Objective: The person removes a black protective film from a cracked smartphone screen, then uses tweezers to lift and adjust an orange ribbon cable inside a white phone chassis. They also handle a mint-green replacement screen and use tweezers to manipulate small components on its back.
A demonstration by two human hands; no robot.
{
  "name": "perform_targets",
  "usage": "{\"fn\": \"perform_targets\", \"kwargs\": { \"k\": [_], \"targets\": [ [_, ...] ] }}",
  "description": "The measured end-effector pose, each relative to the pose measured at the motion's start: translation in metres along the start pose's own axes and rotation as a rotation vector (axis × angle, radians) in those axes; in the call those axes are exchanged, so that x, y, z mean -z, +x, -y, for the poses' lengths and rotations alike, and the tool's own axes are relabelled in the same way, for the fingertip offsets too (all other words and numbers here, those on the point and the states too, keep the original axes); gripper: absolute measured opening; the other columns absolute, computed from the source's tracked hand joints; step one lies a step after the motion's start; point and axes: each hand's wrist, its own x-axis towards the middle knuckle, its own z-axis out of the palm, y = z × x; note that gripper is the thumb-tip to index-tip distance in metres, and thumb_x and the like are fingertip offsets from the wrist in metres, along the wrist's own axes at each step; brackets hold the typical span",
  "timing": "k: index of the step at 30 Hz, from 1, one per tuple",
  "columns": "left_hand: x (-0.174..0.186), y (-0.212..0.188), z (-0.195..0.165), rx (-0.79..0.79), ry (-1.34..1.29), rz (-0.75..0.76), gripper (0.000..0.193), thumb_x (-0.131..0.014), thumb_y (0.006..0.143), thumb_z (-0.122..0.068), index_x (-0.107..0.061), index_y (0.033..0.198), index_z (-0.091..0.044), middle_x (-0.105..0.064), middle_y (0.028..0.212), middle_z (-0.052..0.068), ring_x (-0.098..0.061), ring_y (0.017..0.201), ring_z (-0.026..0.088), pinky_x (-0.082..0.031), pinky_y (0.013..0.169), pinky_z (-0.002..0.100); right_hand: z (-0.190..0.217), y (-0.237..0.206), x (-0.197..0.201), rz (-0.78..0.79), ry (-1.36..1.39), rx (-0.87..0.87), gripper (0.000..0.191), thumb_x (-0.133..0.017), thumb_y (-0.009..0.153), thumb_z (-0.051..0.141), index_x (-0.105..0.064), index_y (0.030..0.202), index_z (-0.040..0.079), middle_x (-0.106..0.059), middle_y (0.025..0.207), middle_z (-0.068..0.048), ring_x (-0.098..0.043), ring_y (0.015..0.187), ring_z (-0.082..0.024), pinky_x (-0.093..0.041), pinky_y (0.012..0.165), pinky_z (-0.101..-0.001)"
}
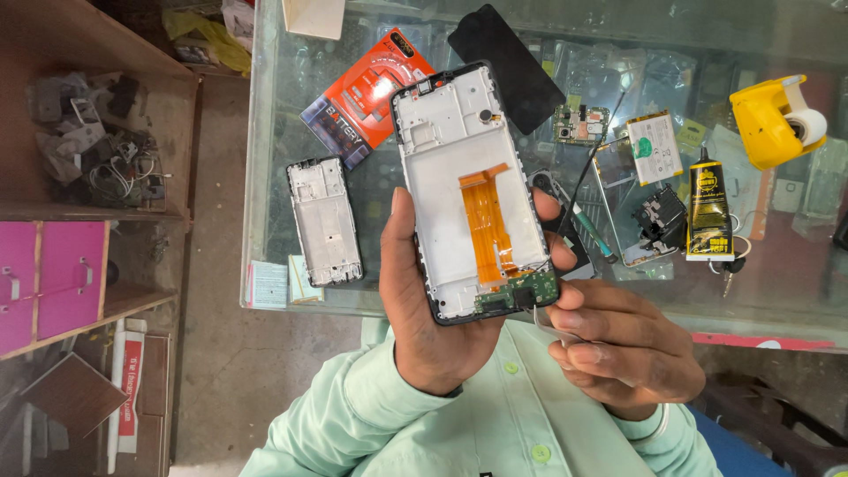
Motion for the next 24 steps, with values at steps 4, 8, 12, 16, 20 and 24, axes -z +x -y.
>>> {"fn": "perform_targets", "kwargs": {
  "k": [4,8,12,16,20,24],
  "targets": [
    [0.0,0.0,0.0,0.0,0.027,-0.011,0.078,-0.025,0.116,-0.063,-0.05,0.136,0.008,-0.064,0.124,0.023,-0.071,0.101,0.032,-0.062,0.085,0.042,0.0,0.0,0.002,0.004,0.029,-0.001,0.029,-0.082,0.088,0.01,-0.063,0.111,0.009,-0.071,0.108,-0.013,-0.075,0.101,-0.03,-0.067,0.09,-0.0465],
    [0.001,0.001,0.0,0.006,0.036,-0.011,0.084,-0.025,0.114,-0.066,-0.051,0.138,0.01,-0.064,0.124,0.024,-0.071,0.101,0.032,-0.062,0.084,0.042,0.009,0.0,0.004,0.013,0.049,-0.091,0.029,-0.079,0.091,0.014,-0.063,0.114,0.009,-0.072,0.109,-0.012,-0.075,0.103,-0.031,-0.067,0.091,-0.0465],
    [0.002,0.001,0.0,0.035,0.017,-0.032,0.089,-0.025,0.11,-0.069,-0.052,0.141,0.01,-0.065,0.123,0.024,-0.072,0.098,0.033,-0.062,0.084,0.045,0.014,0.001,0.002,0.001,0.082,-0.112,0.029,-0.079,0.092,0.014,-0.064,0.115,0.01,-0.073,0.11,-0.013,-0.076,0.103,-0.029,-0.065,0.095,-0.0477],
    [0.002,-0.002,-0.002,0.064,0.035,0.009,0.093,-0.025,0.111,-0.073,-0.052,0.135,0.013,-0.068,0.113,0.027,-0.072,0.09,0.034,-0.062,0.08,0.042,0.016,0.003,0.001,-0.004,0.107,-0.116,0.027,-0.079,0.091,0.016,-0.065,0.114,0.01,-0.073,0.109,-0.013,-0.077,0.099,-0.027,-0.064,0.095,-0.0486],
    [0.002,-0.004,-0.004,0.097,0.051,0.022,0.098,-0.024,0.108,-0.076,-0.051,0.132,0.015,-0.07,0.105,0.028,-0.073,0.085,0.034,-0.061,0.078,0.04,0.017,0.002,-0.001,0.001,0.107,-0.112,0.026,-0.079,0.093,0.017,-0.065,0.114,0.011,-0.074,0.11,-0.011,-0.077,0.101,-0.026,-0.064,0.097,-0.0472],
    [0.003,-0.005,-0.005,0.086,0.042,0.042,0.098,-0.024,0.107,-0.076,-0.051,0.132,0.015,-0.07,0.105,0.028,-0.073,0.086,0.034,-0.061,0.078,0.04,0.016,0.0,-0.002,0.003,0.112,-0.09,0.026,-0.079,0.092,0.017,-0.066,0.113,0.01,-0.074,0.11,-0.012,-0.075,0.104,-0.028,-0.063,0.097,-0.0481]
  ]
}}
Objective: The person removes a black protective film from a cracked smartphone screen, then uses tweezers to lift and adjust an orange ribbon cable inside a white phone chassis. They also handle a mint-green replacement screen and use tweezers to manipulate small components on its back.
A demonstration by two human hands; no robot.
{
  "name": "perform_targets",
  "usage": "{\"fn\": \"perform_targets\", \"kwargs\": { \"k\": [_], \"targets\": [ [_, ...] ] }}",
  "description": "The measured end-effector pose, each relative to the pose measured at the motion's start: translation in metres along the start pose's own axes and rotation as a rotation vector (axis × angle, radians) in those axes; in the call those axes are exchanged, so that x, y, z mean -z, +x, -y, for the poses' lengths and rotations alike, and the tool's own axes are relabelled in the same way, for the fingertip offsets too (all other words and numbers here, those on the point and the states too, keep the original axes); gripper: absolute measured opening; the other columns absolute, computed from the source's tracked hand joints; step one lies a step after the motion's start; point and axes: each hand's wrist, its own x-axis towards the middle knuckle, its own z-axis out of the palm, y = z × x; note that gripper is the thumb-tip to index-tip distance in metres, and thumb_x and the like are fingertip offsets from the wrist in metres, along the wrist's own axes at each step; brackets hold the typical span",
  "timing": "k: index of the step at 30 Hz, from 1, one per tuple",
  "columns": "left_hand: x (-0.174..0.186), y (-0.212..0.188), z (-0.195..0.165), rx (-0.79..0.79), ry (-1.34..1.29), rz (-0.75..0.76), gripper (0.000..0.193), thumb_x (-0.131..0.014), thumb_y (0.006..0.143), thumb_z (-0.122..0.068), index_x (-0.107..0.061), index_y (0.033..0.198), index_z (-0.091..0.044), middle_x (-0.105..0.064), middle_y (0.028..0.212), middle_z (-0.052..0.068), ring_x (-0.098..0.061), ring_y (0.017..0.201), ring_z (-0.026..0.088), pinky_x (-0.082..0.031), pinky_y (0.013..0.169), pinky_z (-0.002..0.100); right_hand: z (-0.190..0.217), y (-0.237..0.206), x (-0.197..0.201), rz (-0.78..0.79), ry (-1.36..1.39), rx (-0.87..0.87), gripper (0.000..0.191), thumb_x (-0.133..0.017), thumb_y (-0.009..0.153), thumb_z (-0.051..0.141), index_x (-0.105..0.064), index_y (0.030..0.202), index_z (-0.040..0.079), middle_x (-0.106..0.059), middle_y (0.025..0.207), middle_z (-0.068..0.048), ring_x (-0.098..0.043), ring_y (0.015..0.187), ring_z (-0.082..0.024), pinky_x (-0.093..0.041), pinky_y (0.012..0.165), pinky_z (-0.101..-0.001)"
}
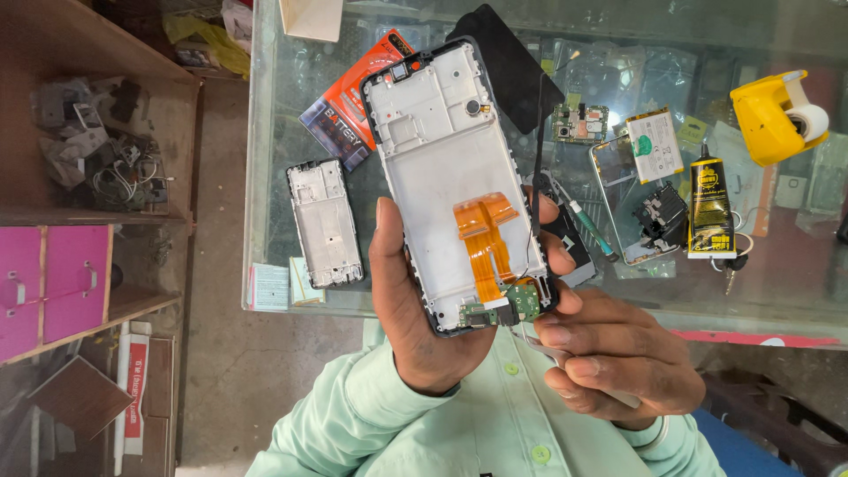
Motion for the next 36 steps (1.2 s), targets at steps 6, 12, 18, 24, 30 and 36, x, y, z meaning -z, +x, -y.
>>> {"fn": "perform_targets", "kwargs": {
  "k": [6,12,18,24,30,36],
  "targets": [
    [-0.002,-0.001,0.0,-0.013,-0.035,0.017,0.097,-0.024,0.108,-0.076,-0.05,0.133,0.014,-0.069,0.108,0.029,-0.073,0.089,0.035,-0.062,0.077,0.04,0.0,-0.003,0.003,0.027,0.008,-0.007,0.028,-0.08,0.092,0.016,-0.065,0.115,0.009,-0.073,0.112,-0.013,-0.073,0.109,-0.03,-0.064,0.097,-0.048],
    [-0.008,0.002,0.0,-0.036,-0.128,-0.103,0.097,-0.023,0.101,-0.072,-0.048,0.135,0.015,-0.067,0.111,0.03,-0.072,0.088,0.038,-0.063,0.074,0.046,-0.002,-0.002,0.003,0.044,0.044,0.027,0.029,-0.079,0.091,0.015,-0.065,0.116,0.008,-0.073,0.11,-0.015,-0.076,0.104,-0.029,-0.061,0.097,-0.0502],
    [-0.003,-0.002,-0.001,-0.039,-0.007,-0.041,0.099,-0.026,0.107,-0.075,-0.048,0.136,0.016,-0.066,0.109,0.031,-0.072,0.089,0.037,-0.062,0.081,0.044,0.002,-0.003,0.004,0.058,0.07,-0.001,0.029,-0.078,0.094,0.014,-0.063,0.118,0.007,-0.072,0.11,-0.017,-0.077,0.101,-0.029,-0.065,0.093,-0.0521],
    [0.007,-0.004,0.002,-0.063,0.027,0.03,0.095,-0.028,0.111,-0.075,-0.048,0.135,0.014,-0.065,0.114,0.029,-0.072,0.093,0.036,-0.062,0.083,0.044,0.001,-0.005,0.006,-0.002,0.103,0.015,0.03,-0.075,0.095,0.018,-0.062,0.119,0.005,-0.072,0.104,-0.018,-0.076,0.094,-0.031,-0.067,0.083,-0.0523],
    [0.008,-0.001,0.004,-0.147,0.042,0.026,0.087,-0.033,0.11,-0.071,-0.044,0.141,0.009,-0.057,0.125,0.022,-0.067,0.107,0.035,-0.061,0.085,0.051,0.002,-0.014,-0.001,-0.251,0.051,-0.035,0.03,-0.065,0.102,0.025,-0.061,0.119,0.0,-0.073,0.093,-0.02,-0.077,0.082,-0.033,-0.068,0.071,-0.0532],
    [0.01,0.004,0.006,-0.189,0.084,-0.004,0.093,-0.035,0.103,-0.072,-0.039,0.157,0.003,-0.058,0.135,0.026,-0.066,0.111,0.038,-0.06,0.086,0.056,-0.002,-0.028,-0.013,-0.436,-0.003,-0.041,0.041,-0.06,0.105,0.037,-0.062,0.113,-0.003,-0.07,0.089,-0.024,-0.074,0.069,-0.035,-0.067,0.064,-0.0529]
  ]
}}
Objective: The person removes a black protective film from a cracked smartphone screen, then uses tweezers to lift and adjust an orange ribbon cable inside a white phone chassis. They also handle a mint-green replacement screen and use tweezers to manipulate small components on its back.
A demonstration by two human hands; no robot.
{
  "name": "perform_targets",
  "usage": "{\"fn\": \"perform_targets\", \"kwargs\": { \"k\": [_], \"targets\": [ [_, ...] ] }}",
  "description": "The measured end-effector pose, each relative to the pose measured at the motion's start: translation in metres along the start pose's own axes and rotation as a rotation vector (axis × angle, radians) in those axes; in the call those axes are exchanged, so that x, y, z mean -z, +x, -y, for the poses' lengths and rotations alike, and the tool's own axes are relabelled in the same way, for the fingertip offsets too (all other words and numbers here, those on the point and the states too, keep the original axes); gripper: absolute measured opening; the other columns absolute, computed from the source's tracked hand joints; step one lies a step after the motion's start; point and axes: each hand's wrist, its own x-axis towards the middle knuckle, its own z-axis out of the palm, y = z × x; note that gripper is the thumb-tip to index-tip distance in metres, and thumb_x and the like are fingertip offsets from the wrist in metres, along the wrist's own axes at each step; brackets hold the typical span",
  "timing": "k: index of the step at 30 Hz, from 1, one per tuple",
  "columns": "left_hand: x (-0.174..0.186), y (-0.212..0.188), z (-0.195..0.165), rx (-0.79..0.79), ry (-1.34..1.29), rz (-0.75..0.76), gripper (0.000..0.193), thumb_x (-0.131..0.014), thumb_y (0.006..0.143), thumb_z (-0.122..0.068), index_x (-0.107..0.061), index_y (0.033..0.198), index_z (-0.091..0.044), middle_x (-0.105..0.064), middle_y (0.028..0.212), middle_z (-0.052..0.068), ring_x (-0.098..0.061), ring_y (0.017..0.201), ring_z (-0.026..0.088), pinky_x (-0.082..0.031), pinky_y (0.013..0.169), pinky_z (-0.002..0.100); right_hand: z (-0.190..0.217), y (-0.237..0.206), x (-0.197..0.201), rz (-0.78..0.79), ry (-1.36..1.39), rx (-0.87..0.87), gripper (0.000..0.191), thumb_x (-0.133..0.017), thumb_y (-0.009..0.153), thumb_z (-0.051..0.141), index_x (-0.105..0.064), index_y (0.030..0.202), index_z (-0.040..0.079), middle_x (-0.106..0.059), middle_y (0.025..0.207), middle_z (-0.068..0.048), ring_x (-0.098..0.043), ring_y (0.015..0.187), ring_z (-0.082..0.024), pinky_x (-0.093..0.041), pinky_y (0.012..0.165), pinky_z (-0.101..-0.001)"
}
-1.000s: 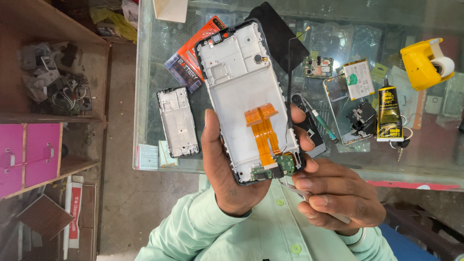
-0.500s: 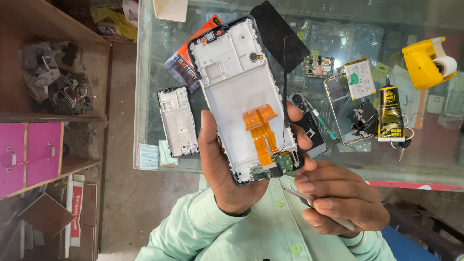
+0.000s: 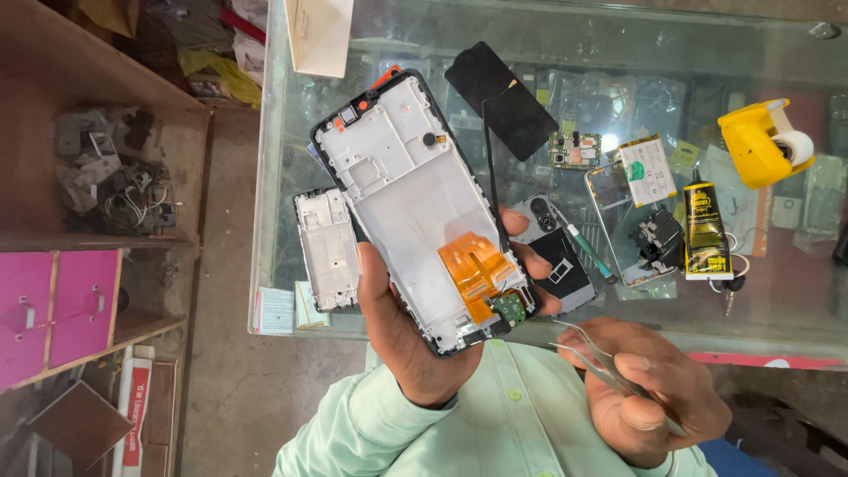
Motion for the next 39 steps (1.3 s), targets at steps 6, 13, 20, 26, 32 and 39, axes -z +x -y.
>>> {"fn": "perform_targets", "kwargs": {
  "k": [6,13,20,26,32,39],
  "targets": [
    [0.002,-0.004,-0.006,-0.043,0.04,-0.011,0.084,-0.035,0.107,-0.065,-0.038,0.16,0.0,-0.058,0.137,0.029,-0.067,0.115,0.043,-0.06,0.088,0.061,0.005,-0.008,0.004,-0.105,0.013,-0.13,0.046,-0.062,0.107,0.042,-0.064,0.113,-0.004,-0.07,0.089,-0.026,-0.073,0.068,-0.035,-0.064,0.056,-0.0447],
    [0.019,0.005,-0.015,-0.095,0.058,-0.071,0.079,-0.033,0.109,-0.062,-0.042,0.158,-0.001,-0.06,0.138,0.03,-0.068,0.112,0.043,-0.06,0.088,0.062,-0.007,-0.008,0.007,-0.116,0.056,-0.307,0.051,-0.06,0.112,0.043,-0.064,0.121,-0.008,-0.069,0.096,-0.027,-0.071,0.073,-0.034,-0.064,0.066,-0.0477],
    [0.032,0.003,-0.021,-0.117,0.067,-0.103,0.079,-0.031,0.108,-0.062,-0.044,0.154,0.001,-0.062,0.133,0.027,-0.069,0.109,0.042,-0.06,0.085,0.059,-0.015,0.001,-0.001,-0.11,-0.042,-0.314,0.055,-0.046,0.113,0.045,-0.059,0.119,-0.008,-0.063,0.118,-0.024,-0.071,0.069,-0.032,-0.063,0.062,-0.0467],
    [0.034,0.001,-0.028,-0.114,0.112,-0.143,0.078,-0.031,0.107,-0.062,-0.044,0.152,0.0,-0.063,0.129,0.027,-0.07,0.104,0.041,-0.061,0.081,0.059,-0.015,0.008,-0.01,-0.072,0.022,-0.344,0.057,-0.046,0.119,0.043,-0.06,0.125,-0.012,-0.067,0.12,-0.023,-0.07,0.072,-0.032,-0.06,0.064,-0.0429],
    [0.038,-0.001,-0.038,-0.119,0.137,-0.158,0.076,-0.031,0.108,-0.06,-0.044,0.152,0.0,-0.064,0.127,0.027,-0.07,0.102,0.041,-0.061,0.079,0.059,-0.003,0.018,-0.014,-0.003,0.023,-0.487,0.051,-0.053,0.12,0.037,-0.057,0.134,-0.012,-0.07,0.108,-0.024,-0.071,0.08,-0.028,-0.063,0.072,-0.0392],
    [0.051,-0.002,-0.054,-0.085,0.196,-0.191,0.075,-0.034,0.108,-0.06,-0.046,0.151,0.0,-0.066,0.123,0.027,-0.07,0.097,0.041,-0.062,0.076,0.057,-0.008,0.016,-0.005,-0.038,-0.129,-0.49,0.032,-0.063,0.116,0.019,-0.06,0.131,-0.009,-0.071,0.102,-0.02,-0.07,0.077,-0.024,-0.061,0.071,-0.0354]
  ]
}}
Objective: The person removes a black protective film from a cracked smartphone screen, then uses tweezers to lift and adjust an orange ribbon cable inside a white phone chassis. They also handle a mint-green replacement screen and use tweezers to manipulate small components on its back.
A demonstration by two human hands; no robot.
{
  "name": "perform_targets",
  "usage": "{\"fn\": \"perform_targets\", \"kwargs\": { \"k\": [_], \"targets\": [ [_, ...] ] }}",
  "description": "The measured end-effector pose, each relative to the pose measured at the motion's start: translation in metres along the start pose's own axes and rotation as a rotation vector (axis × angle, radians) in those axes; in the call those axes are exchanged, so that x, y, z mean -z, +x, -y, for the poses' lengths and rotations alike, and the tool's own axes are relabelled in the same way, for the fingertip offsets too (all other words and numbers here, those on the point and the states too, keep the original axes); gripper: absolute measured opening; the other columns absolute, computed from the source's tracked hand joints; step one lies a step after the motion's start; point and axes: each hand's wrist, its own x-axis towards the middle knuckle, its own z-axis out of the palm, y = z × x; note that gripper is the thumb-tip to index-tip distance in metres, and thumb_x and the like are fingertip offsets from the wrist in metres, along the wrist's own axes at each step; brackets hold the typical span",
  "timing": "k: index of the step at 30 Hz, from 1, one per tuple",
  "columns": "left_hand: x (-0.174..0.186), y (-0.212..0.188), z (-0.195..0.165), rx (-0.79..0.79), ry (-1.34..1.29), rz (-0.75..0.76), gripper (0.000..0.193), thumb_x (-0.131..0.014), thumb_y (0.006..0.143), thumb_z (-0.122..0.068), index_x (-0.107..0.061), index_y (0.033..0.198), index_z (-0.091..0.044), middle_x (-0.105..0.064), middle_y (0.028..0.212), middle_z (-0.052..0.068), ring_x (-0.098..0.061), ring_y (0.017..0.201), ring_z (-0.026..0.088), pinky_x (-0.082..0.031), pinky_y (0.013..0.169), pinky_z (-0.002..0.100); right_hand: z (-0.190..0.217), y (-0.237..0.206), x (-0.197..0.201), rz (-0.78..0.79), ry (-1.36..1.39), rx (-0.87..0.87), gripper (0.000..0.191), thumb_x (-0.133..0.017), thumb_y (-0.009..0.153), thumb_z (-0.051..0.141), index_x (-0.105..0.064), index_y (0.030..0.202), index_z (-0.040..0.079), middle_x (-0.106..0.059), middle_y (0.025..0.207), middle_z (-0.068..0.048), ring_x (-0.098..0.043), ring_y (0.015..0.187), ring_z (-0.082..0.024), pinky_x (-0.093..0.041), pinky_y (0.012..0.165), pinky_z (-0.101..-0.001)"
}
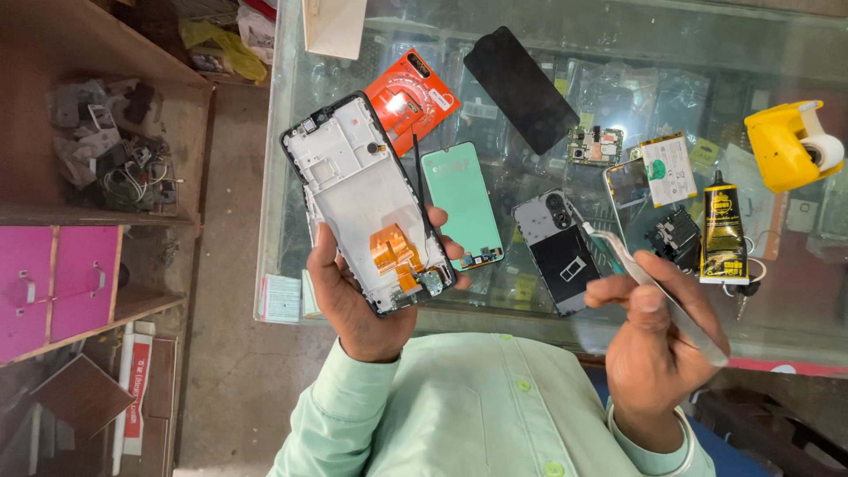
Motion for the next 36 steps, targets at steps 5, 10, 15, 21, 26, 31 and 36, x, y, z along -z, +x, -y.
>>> {"fn": "perform_targets", "kwargs": {
  "k": [5,10,15,21,26,31,36],
  "targets": [
    [0.005,0.0,-0.002,0.027,0.019,-0.035,0.076,-0.035,0.106,-0.061,-0.047,0.148,0.0,-0.066,0.121,0.027,-0.071,0.096,0.041,-0.062,0.074,0.057,-0.007,-0.003,0.004,0.061,0.124,-0.014,0.037,-0.061,0.117,0.029,-0.065,0.11,-0.007,-0.065,0.094,-0.014,-0.063,0.073,-0.016,-0.058,0.068,-0.0324],
    [0.005,0.002,0.003,0.025,0.046,-0.036,0.075,-0.036,0.107,-0.06,-0.048,0.148,0.001,-0.066,0.122,0.027,-0.071,0.096,0.041,-0.062,0.074,0.057,0.0,0.002,-0.005,0.196,0.021,-0.051,0.038,-0.055,0.115,0.035,-0.06,0.098,0.001,-0.059,0.1,-0.008,-0.063,0.085,-0.015,-0.058,0.078,-0.0318],
    [-0.001,0.005,0.022,-0.037,0.014,-0.035,0.076,-0.035,0.107,-0.06,-0.045,0.15,0.001,-0.064,0.128,0.027,-0.069,0.102,0.04,-0.06,0.08,0.058,0.011,0.006,-0.022,0.295,-0.168,-0.207,0.026,-0.065,0.106,0.022,-0.066,0.12,0.001,-0.059,0.096,-0.004,-0.046,0.07,-0.006,-0.04,0.062,-0.0228],
    [-0.009,0.006,0.044,-0.078,0.042,-0.005,0.076,-0.034,0.106,-0.06,-0.038,0.155,-0.003,-0.061,0.133,0.028,-0.068,0.107,0.042,-0.059,0.092,0.055,0.026,0.008,-0.042,0.372,-0.45,0.017,0.055,-0.091,0.076,0.022,-0.068,0.123,0.007,-0.06,0.099,-0.002,-0.042,0.063,-0.002,-0.032,0.049,-0.0202],
    [-0.014,0.002,0.05,-0.081,-0.011,0.041,0.078,-0.03,0.107,-0.06,-0.038,0.157,-0.001,-0.06,0.138,0.028,-0.067,0.113,0.04,-0.057,0.099,0.052,0.033,0.011,-0.061,0.348,-0.504,0.132,0.066,-0.097,0.068,0.031,-0.065,0.121,0.007,-0.057,0.099,-0.002,-0.052,0.073,-0.005,-0.038,0.052,-0.0211],
    [-0.019,-0.001,0.056,-0.134,0.039,0.018,0.08,-0.028,0.107,-0.061,-0.04,0.156,0.001,-0.059,0.138,0.028,-0.066,0.115,0.04,-0.056,0.101,0.052,0.036,0.011,-0.066,0.321,-0.545,0.154,0.066,-0.097,0.069,0.03,-0.064,0.121,0.007,-0.057,0.1,-0.002,-0.053,0.073,-0.005,-0.039,0.051,-0.0204],
    [-0.02,0.0,0.055,-0.132,0.048,0.025,0.079,-0.028,0.106,-0.061,-0.04,0.155,0.0,-0.059,0.137,0.027,-0.067,0.113,0.04,-0.057,0.1,0.053,0.036,0.011,-0.065,0.312,-0.468,0.034,0.06,-0.097,0.07,0.024,-0.065,0.118,0.006,-0.055,0.096,-0.001,-0.037,0.057,-0.001,-0.027,0.046,-0.0211]
  ]
}}
